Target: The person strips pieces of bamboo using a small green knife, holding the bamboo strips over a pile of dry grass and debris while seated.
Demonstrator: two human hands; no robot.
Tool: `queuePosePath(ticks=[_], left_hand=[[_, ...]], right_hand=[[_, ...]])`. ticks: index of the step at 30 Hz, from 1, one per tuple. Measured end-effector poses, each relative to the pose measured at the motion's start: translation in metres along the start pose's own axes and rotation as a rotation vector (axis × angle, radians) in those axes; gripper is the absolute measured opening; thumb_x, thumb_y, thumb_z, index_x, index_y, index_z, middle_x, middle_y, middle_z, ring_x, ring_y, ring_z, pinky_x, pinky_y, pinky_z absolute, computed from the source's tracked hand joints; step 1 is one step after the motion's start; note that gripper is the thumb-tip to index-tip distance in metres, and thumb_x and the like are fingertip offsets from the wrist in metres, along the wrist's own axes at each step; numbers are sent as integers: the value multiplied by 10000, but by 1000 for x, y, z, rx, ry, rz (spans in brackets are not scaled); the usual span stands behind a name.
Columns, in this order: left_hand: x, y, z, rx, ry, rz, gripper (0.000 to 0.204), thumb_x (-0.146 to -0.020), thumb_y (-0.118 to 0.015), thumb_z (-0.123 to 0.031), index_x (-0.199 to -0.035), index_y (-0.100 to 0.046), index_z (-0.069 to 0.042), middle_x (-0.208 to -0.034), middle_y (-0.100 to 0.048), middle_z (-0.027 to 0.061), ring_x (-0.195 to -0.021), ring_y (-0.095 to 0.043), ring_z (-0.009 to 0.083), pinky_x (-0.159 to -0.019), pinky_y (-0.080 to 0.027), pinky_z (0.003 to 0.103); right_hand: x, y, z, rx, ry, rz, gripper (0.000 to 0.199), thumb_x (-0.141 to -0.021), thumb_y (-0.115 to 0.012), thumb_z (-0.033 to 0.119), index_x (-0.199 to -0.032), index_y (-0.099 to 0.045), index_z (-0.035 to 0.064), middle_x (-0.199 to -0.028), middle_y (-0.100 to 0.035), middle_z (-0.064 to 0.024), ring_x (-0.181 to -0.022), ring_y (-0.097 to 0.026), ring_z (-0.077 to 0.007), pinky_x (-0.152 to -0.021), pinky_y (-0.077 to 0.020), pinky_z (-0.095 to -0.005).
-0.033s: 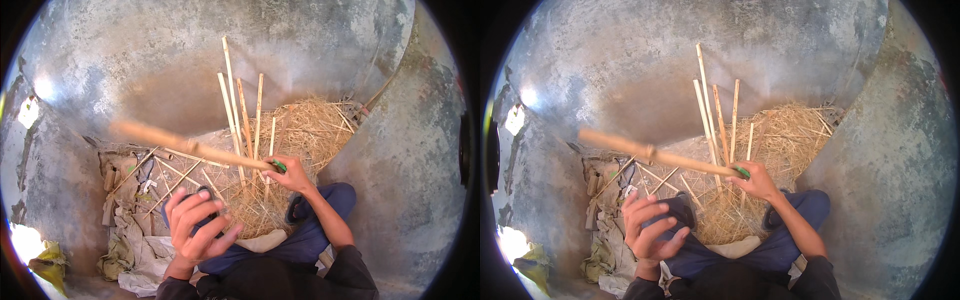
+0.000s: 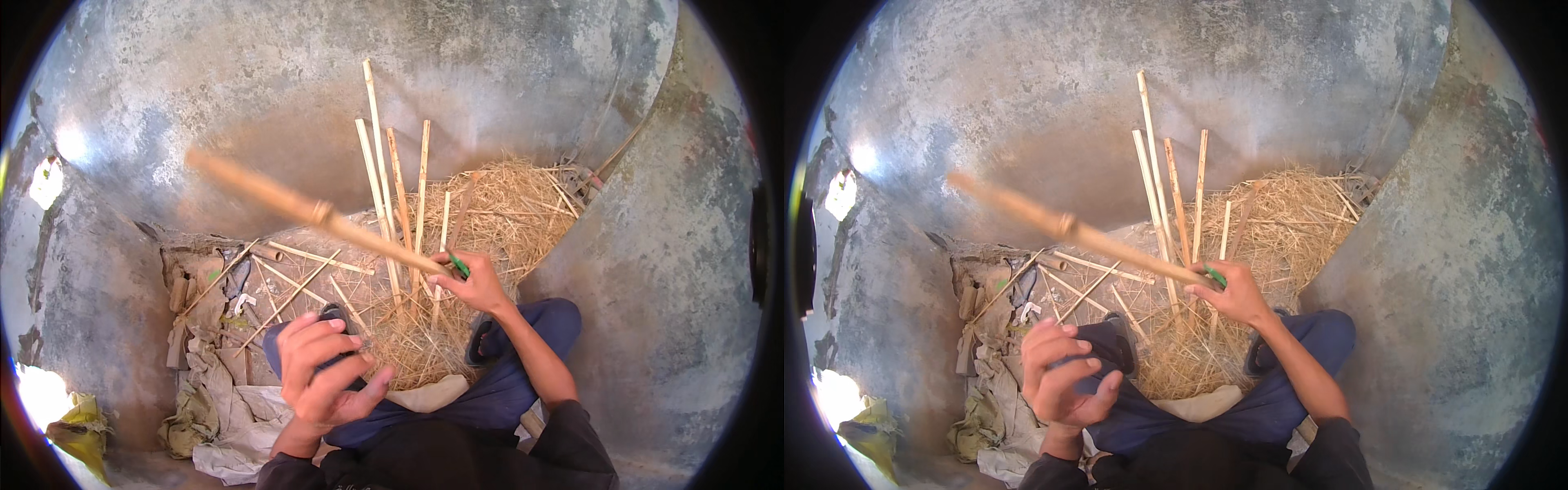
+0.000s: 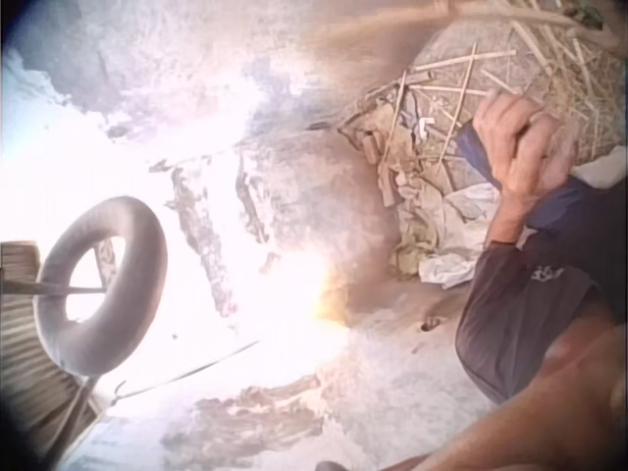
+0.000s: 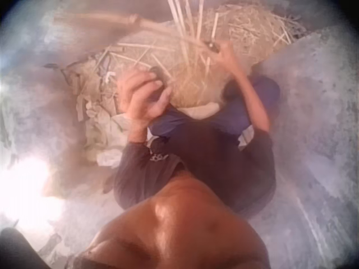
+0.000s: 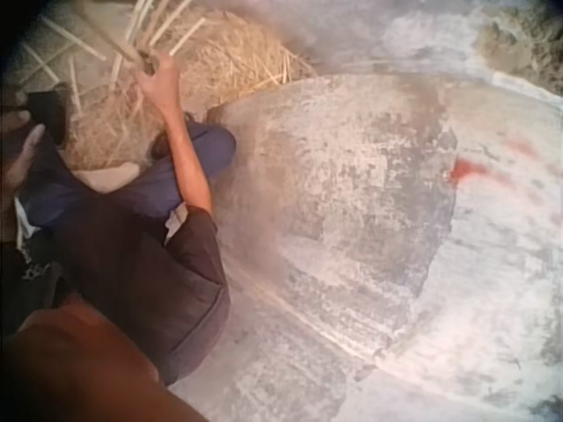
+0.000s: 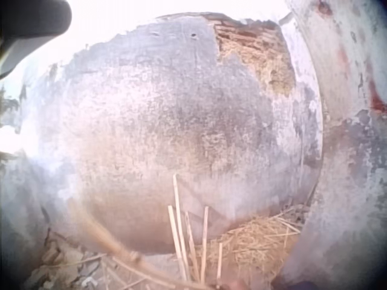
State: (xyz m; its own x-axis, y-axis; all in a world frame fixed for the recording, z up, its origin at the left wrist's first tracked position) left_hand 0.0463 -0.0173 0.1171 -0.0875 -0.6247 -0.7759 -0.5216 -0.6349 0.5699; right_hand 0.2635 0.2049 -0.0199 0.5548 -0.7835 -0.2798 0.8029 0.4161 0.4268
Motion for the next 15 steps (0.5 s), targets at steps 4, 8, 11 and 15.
queuePosePath(ticks=[4,8,11,15], left_hand=[[10,-71,27,246,441,-57,490,-895,-854,-146,-1330,-656,-40,-1338,-680,159,-1292,-642,315,-1113,-504,453],[25,-128,50,496,646,65,467,-989,-794,-145,-1405,-636,-6,-1321,-708,191,-1218,-679,315,-1061,-525,454],[30,-142,48,574,683,188,409,-1045,-730,-112,-1422,-634,15,-1260,-755,177,-1188,-729,278,-1049,-551,423],[47,-150,55,567,704,134,298,-1082,-701,-131,-1332,-678,29,-1050,-789,164,-952,-753,232,-871,-571,379]], right_hand=[[-6,-1,12,-328,-179,-37,338,-948,-881,215,-1215,-797,27,-1019,-810,-70,-851,-715,-122,-748,-565,-308],[-16,-21,34,-670,-139,38,355,-980,-829,108,-1296,-726,-18,-1134,-812,-95,-1074,-755,-158,-933,-609,-306],[-12,-30,41,-730,-170,8,368,-989,-813,90,-1311,-697,-44,-1233,-792,-147,-1154,-755,-193,-1024,-605,-365],[-6,-27,47,-724,-173,-47,384,-1005,-800,110,-1338,-686,-46,-1215,-783,-132,-1114,-755,-183,-1001,-604,-344]])
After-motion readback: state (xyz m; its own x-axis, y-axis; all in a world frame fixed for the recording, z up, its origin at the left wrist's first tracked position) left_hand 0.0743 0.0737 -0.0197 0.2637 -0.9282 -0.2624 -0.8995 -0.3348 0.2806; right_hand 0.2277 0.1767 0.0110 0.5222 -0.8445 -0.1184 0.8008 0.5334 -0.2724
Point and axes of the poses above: each hand's wrist, its own x-axis away from the middle knuckle, its own y-axis out of the back of the hand, z = x × y, the point moved 1 cm from there along -x, towards the middle knuckle
